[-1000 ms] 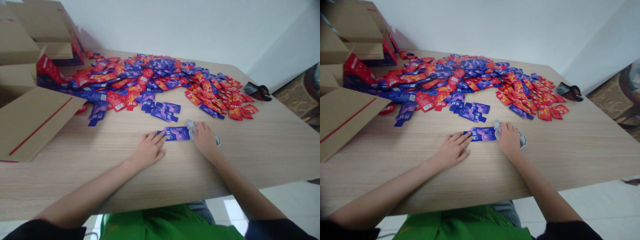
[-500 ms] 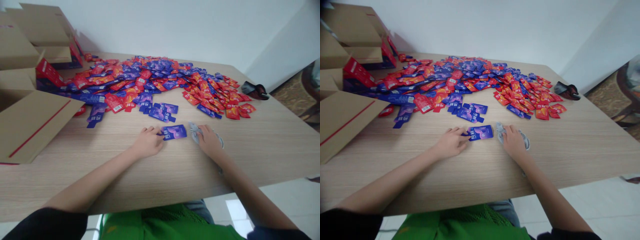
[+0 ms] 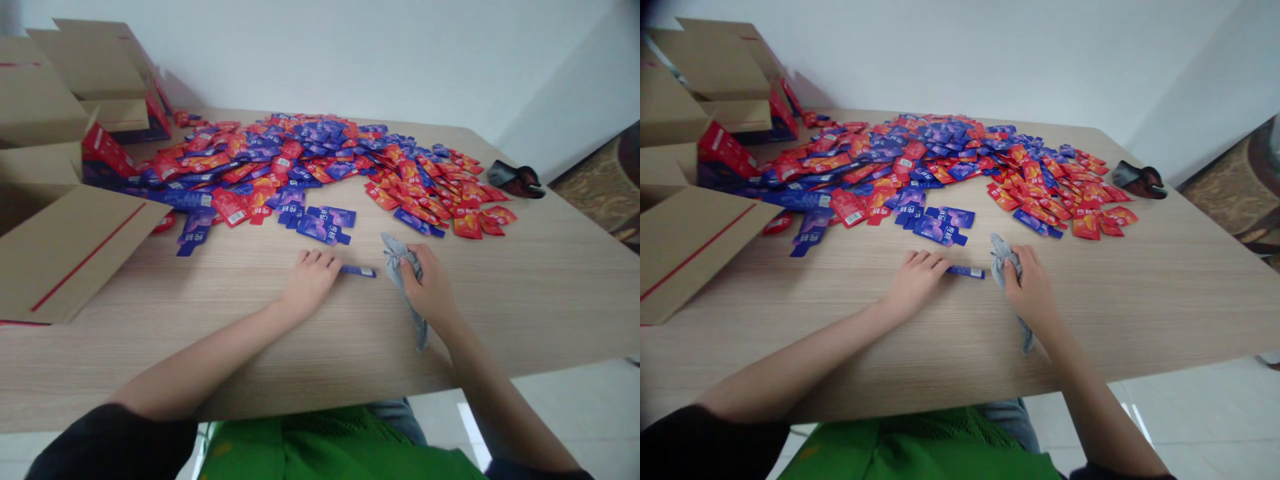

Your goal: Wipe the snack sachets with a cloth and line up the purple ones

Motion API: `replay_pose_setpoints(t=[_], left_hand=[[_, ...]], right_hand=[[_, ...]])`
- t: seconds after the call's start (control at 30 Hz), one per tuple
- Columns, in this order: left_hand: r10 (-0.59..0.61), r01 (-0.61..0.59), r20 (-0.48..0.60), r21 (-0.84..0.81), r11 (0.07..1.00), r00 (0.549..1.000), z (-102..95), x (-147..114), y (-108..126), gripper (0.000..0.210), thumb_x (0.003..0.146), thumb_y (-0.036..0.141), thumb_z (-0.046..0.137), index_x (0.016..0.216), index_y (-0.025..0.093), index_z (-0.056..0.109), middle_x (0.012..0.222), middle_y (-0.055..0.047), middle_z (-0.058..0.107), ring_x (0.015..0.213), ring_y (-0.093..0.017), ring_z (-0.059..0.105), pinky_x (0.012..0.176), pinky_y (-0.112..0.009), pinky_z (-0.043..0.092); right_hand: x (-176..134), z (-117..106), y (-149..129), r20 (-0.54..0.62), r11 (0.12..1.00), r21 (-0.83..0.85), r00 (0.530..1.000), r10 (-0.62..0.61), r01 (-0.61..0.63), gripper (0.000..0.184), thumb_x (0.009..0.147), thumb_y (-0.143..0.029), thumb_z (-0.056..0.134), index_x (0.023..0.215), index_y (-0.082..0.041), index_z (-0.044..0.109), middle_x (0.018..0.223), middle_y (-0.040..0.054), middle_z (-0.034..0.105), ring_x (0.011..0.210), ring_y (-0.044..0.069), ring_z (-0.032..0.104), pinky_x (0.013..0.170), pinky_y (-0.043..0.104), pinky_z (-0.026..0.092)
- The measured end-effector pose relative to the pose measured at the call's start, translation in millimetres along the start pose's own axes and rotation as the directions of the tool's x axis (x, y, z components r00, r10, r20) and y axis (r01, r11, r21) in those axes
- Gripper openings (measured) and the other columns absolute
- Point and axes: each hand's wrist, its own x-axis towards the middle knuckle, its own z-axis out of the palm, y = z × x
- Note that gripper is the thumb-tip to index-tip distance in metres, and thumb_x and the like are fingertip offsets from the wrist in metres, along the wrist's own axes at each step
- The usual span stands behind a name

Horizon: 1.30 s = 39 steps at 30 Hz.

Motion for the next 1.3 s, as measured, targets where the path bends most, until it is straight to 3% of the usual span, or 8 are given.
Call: replay_pose_setpoints(t=[0.17,0.33,0.47,0.73,0.87,0.97,1.1,1.3], left_hand=[[0.004,-0.001,0.050,-0.046,0.999,0.999,12.0,-41,-8,0.042,0.096,0.035,0.046,0.133,0.017,0.056,0.144,-0.010,0.052,0.129,-0.033,0.046,0.103,-0.050,0.037],[0.051,-0.047,0.040,-0.094,0.994,0.998,27.4,-47,-17,0.053,0.097,0.041,0.040,0.142,0.015,0.047,0.151,-0.013,0.043,0.143,-0.032,0.030,0.113,-0.052,0.027],[0.037,-0.032,0.043,-0.099,0.995,0.998,28.0,-47,-14,0.054,0.096,0.046,0.038,0.138,0.014,0.051,0.149,-0.014,0.045,0.143,-0.033,0.031,0.114,-0.053,0.027],[0.024,-0.018,0.057,-0.112,0.994,0.998,22.5,-50,-9,0.058,0.095,0.045,0.040,0.145,0.017,0.043,0.154,-0.009,0.038,0.141,-0.033,0.034,0.112,-0.051,0.030],[0.026,-0.020,0.061,-0.103,0.994,0.998,20.2,-51,-5,0.061,0.094,0.050,0.042,0.144,0.015,0.045,0.153,-0.012,0.039,0.139,-0.035,0.036,0.112,-0.049,0.030],[0.017,-0.011,0.069,-0.092,0.996,0.997,18.0,-50,-3,0.063,0.093,0.051,0.044,0.144,0.013,0.045,0.152,-0.014,0.041,0.139,-0.036,0.036,0.111,-0.049,0.032],[-0.002,0.006,0.060,-0.065,0.998,0.998,16.9,-50,-2,0.055,0.094,0.048,0.043,0.137,0.015,0.053,0.146,-0.013,0.049,0.138,-0.034,0.038,0.108,-0.050,0.035],[0.003,0.000,0.046,-0.052,0.999,0.999,7.8,-44,-4,0.049,0.093,0.039,0.045,0.135,0.015,0.055,0.142,-0.013,0.052,0.130,-0.033,0.048,0.102,-0.047,0.041]], right_hand=[[7,6,-20,0.041,1.000,-0.007,0.999,0.003,-0.003,0.024,0.092,-0.026,0.043,0.114,-0.019,0.053,0.107,0.0116,0.061,0.097,0.025,0.058,0.084,0.037,0.045],[17,61,-70,0.218,0.977,-0.107,0.963,-0.161,0.187,0.031,0.095,-0.022,0.042,0.124,-0.019,0.051,0.115,0.0127,0.058,0.104,0.026,0.053,0.087,0.038,0.043],[8,92,-74,0.367,0.892,-0.337,0.915,-0.169,0.300,0.026,0.095,-0.020,0.042,0.114,-0.022,0.060,0.109,0.0128,0.057,0.098,0.028,0.049,0.081,0.039,0.040],[-34,45,-13,0.274,0.907,-0.410,0.961,0.021,0.097,0.026,0.089,-0.009,0.042,0.106,-0.017,0.060,0.104,0.0127,0.056,0.095,0.026,0.049,0.081,0.037,0.039],[-26,34,-13,0.167,0.920,-0.391,0.984,0.055,0.014,0.029,0.084,-0.005,0.041,0.103,-0.017,0.059,0.102,0.0125,0.055,0.094,0.027,0.050,0.080,0.037,0.039],[-17,50,-39,0.170,0.951,-0.286,0.983,-0.071,0.118,0.031,0.084,-0.006,0.042,0.106,-0.019,0.059,0.108,0.0112,0.056,0.097,0.026,0.049,0.083,0.037,0.039],[-19,72,-61,0.381,0.903,-0.263,0.896,-0.226,0.340,0.027,0.087,-0.012,0.048,0.108,-0.023,0.061,0.109,0.0088,0.059,0.095,0.026,0.048,0.079,0.037,0.037],[-20,34,-1,0.357,0.872,-0.447,0.934,-0.030,0.199,0.032,0.082,-0.003,0.046,0.100,-0.021,0.065,0.105,0.0091,0.061,0.092,0.025,0.051,0.079,0.036,0.037]])
